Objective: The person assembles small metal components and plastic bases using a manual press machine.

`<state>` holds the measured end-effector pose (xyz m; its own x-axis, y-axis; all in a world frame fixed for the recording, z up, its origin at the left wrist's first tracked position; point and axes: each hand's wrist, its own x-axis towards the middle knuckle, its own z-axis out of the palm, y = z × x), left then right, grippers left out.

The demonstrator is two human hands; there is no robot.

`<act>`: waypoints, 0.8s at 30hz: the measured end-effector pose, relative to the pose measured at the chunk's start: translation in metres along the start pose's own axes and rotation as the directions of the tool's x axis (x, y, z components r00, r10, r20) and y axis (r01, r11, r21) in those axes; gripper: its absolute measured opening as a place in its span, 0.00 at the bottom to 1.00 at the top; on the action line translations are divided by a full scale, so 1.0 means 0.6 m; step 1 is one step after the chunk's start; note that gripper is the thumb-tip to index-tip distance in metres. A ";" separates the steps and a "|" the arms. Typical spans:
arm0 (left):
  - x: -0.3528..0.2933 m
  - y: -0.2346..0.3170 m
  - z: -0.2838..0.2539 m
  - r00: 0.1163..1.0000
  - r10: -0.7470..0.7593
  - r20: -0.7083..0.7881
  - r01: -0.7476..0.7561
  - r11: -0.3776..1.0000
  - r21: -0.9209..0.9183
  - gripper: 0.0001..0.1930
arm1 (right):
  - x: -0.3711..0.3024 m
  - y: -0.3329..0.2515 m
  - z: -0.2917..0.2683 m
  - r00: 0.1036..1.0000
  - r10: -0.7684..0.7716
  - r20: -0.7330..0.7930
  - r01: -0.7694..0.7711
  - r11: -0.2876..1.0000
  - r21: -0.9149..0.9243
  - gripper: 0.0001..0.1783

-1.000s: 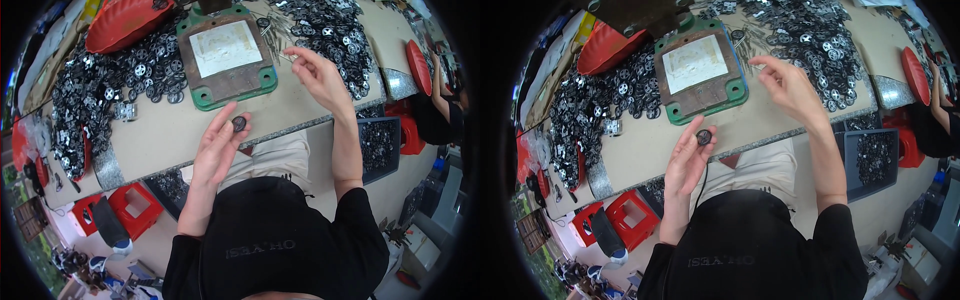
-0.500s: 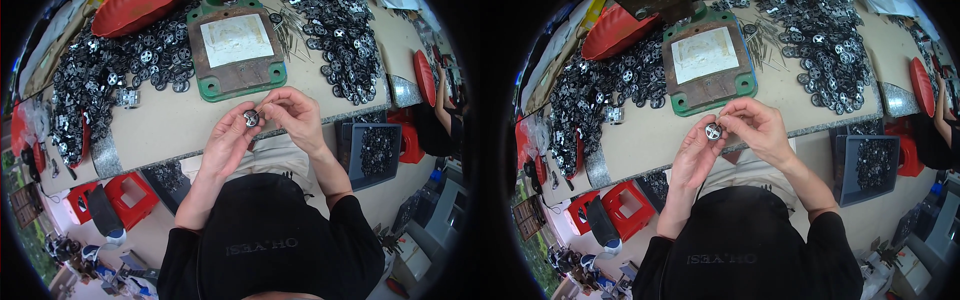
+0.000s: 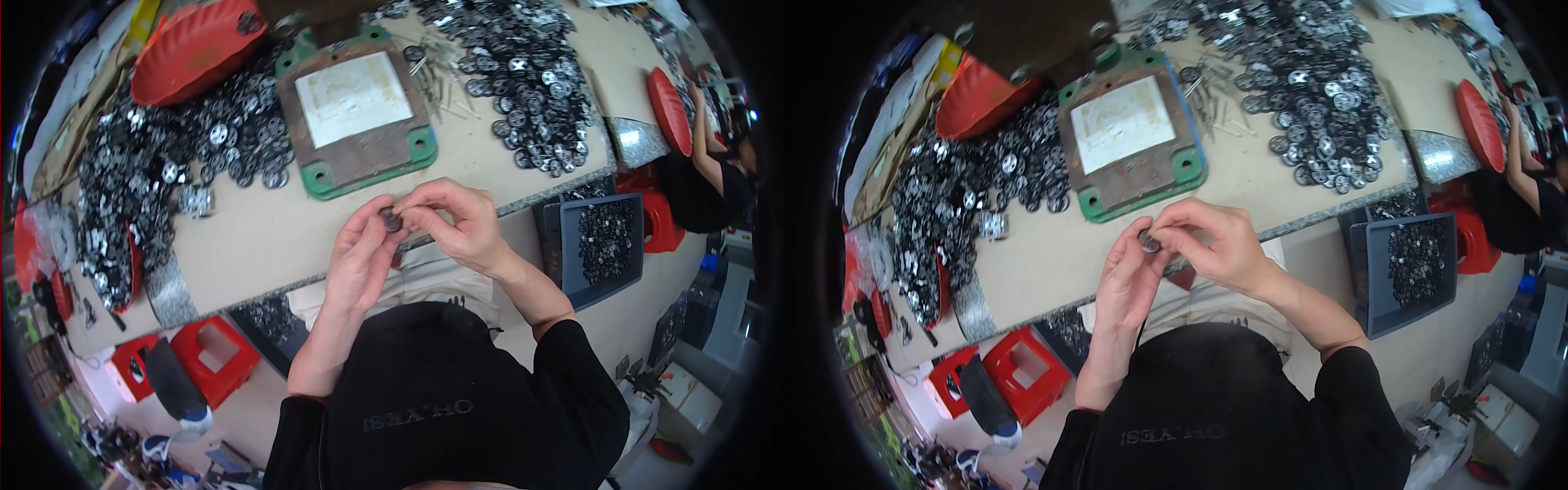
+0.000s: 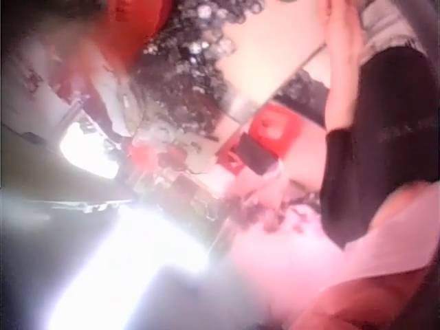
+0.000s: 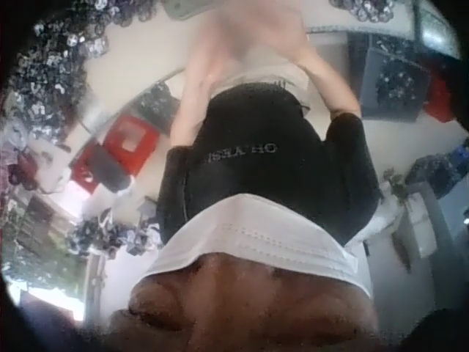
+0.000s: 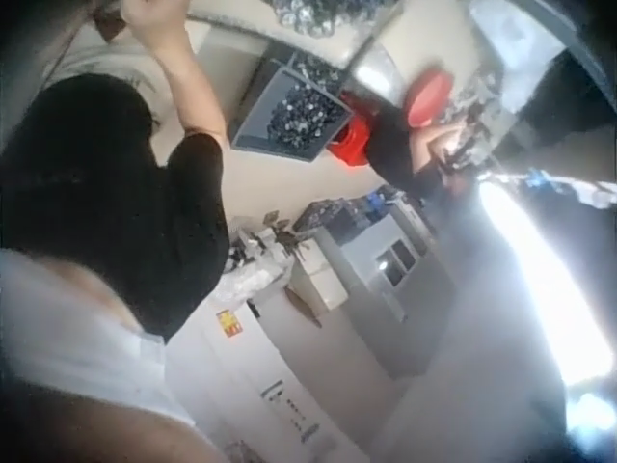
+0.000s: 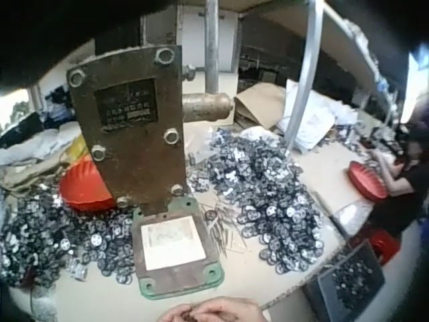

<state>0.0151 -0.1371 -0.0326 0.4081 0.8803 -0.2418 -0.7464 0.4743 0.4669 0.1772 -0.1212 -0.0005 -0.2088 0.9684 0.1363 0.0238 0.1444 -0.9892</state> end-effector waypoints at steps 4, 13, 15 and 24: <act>0.009 -0.001 -0.007 1.000 0.009 0.003 -0.009 1.000 -0.006 0.18 | 0.052 -0.030 -0.049 0.984 0.161 0.074 -0.173 0.966 0.194 0.09; 0.015 0.000 -0.001 1.000 -0.022 0.019 0.022 0.999 -0.042 0.17 | 0.274 0.065 -0.253 0.865 -0.485 -0.126 -0.115 0.052 -0.992 0.10; 0.013 0.001 -0.003 1.000 -0.016 0.008 0.017 0.999 -0.044 0.17 | 0.294 0.069 -0.246 0.884 -0.442 -0.152 -0.186 -0.034 -0.982 0.11; 0.018 0.001 -0.004 0.999 -0.036 0.016 0.036 0.999 0.005 0.17 | 0.331 0.082 -0.263 0.883 -0.355 -0.307 -0.281 0.125 -0.952 0.13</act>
<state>0.0175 -0.1271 -0.0369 0.4432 0.8624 -0.2449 -0.7286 0.5056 0.4621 0.2914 0.1101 -0.0135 0.1078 0.8660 0.4883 0.9919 -0.0605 -0.1117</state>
